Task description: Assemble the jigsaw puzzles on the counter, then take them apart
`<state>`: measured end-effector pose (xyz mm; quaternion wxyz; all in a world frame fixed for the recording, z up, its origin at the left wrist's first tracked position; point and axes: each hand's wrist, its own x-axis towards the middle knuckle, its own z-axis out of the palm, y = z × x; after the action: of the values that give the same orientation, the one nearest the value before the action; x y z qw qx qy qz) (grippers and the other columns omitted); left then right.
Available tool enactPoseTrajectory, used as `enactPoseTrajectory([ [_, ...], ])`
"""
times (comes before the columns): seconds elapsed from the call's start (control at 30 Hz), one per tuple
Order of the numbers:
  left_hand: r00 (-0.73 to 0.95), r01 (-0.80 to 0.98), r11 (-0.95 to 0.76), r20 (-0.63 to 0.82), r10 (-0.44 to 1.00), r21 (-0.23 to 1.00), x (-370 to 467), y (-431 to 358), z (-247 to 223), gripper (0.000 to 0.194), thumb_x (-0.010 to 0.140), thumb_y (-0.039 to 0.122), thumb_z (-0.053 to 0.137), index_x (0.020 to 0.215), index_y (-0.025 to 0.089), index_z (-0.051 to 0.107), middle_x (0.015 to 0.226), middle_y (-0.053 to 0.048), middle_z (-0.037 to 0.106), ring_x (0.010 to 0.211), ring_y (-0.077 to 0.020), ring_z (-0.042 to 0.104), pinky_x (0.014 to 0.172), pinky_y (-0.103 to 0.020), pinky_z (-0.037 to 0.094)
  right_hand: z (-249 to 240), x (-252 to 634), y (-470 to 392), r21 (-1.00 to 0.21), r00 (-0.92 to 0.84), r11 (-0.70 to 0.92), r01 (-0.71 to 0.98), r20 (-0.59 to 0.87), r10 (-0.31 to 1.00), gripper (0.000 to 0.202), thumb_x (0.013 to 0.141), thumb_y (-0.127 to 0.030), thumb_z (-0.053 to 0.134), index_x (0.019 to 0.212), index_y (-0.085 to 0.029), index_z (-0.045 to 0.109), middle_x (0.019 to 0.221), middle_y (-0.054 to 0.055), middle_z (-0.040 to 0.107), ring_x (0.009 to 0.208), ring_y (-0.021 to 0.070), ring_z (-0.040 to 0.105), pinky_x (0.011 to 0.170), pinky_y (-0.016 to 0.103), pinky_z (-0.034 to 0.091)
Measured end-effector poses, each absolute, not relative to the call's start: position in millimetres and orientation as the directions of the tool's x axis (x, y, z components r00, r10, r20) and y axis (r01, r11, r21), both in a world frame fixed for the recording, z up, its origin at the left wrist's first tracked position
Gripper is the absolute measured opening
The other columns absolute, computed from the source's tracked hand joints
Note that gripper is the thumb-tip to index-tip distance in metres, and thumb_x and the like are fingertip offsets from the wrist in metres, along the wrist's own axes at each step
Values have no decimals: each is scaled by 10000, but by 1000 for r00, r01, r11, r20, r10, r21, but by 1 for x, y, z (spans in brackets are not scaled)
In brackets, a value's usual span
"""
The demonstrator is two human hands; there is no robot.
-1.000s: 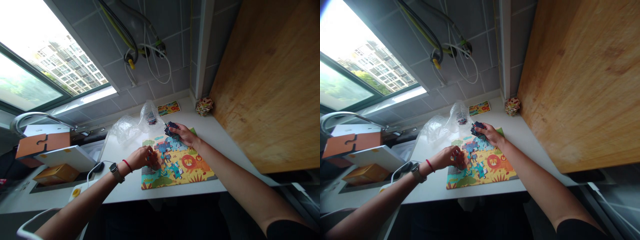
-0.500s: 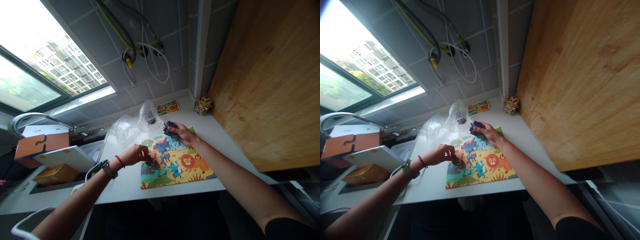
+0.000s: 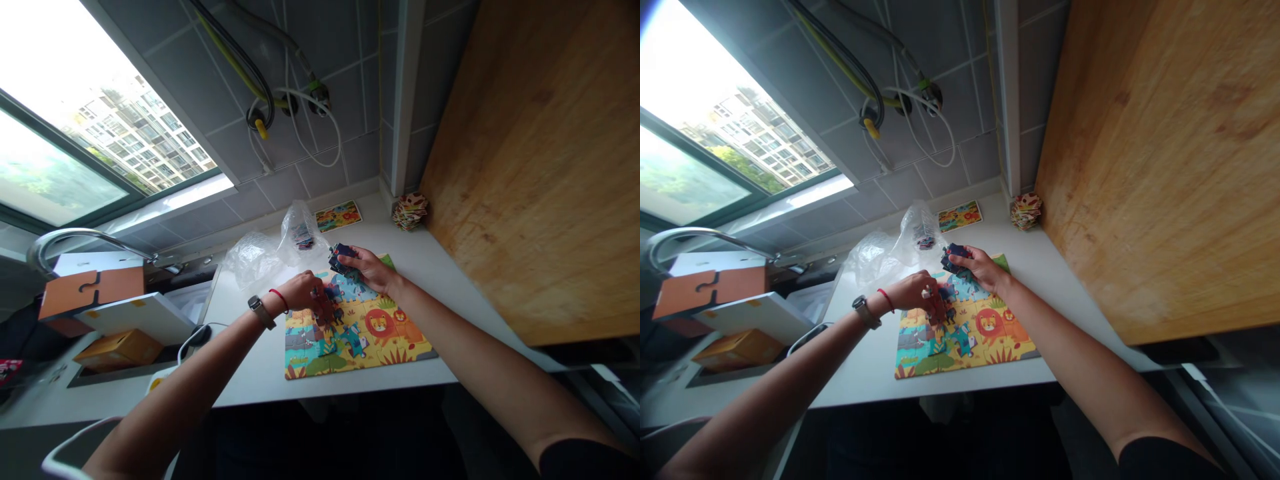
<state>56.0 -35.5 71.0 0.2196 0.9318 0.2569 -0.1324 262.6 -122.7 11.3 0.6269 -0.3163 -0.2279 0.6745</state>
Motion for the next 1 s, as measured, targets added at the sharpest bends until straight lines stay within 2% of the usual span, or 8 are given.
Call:
enactPoseTrajectory([
  [0.13,807,582,-735,-360,469,348,56,-36,72,365,566,226,933,850,190,707,863,-31,690,777,-208,652,709,-302,518,12,262,-123,-698,-27,-117,-706,-139,990,426,671,-321,963,995,-187,720,923,40,796,790,162,744,735,254,624],
  [0.37,789,615,-644,-352,504,456,47,-34,74,534,623,93,848,1116,210,678,1058,-36,754,809,-177,714,698,-265,541,12,263,-123,-706,-28,-112,-699,-129,991,402,686,-319,954,989,-190,724,929,41,796,792,159,740,745,254,616],
  [0.5,800,599,-589,-379,465,542,46,-25,86,393,697,141,826,1071,201,723,953,-31,788,846,-191,732,724,-268,549,11,263,-122,-707,-21,-108,-699,-131,991,425,653,-327,973,976,-190,732,917,33,797,790,151,737,742,238,610],
  [0.63,836,549,-528,-423,349,648,53,-25,83,275,741,215,820,1007,177,759,932,-41,795,848,-197,736,735,-271,559,12,262,-123,-708,-18,-107,-698,-132,991,429,653,-330,972,980,-193,731,915,28,796,791,150,736,740,236,606],
  [0.73,841,540,-587,-406,357,603,62,-31,70,303,730,203,827,1027,179,770,976,-55,779,846,-201,731,746,-280,570,12,262,-123,-710,-15,-107,-696,-135,991,441,650,-337,972,984,-190,724,917,33,797,794,154,737,747,238,603],
  [0.83,892,451,-720,-261,368,528,66,-36,58,320,715,166,831,1027,187,764,1083,-84,735,938,-218,717,846,-313,579,12,262,-123,-704,-15,-111,-701,-141,990,456,630,-342,980,975,-191,723,906,26,795,788,152,732,742,233,597],
  [0.9,905,426,-743,-223,364,517,65,-38,56,438,696,166,849,1118,189,734,1160,-107,694,987,-230,712,895,-337,581,13,262,-124,-704,-12,-110,-701,-143,990,443,635,-342,978,968,-196,725,904,21,793,780,150,727,732,232,596],
  [1.0,888,459,-735,-245,389,498,62,-40,56,744,624,222,918,1310,196,632,1220,-130,647,990,-247,711,900,-374,590,14,262,-124,-711,-18,-115,-694,-143,990,411,660,-337,966,964,-198,725,905,25,791,763,153,720,720,243,598],
])
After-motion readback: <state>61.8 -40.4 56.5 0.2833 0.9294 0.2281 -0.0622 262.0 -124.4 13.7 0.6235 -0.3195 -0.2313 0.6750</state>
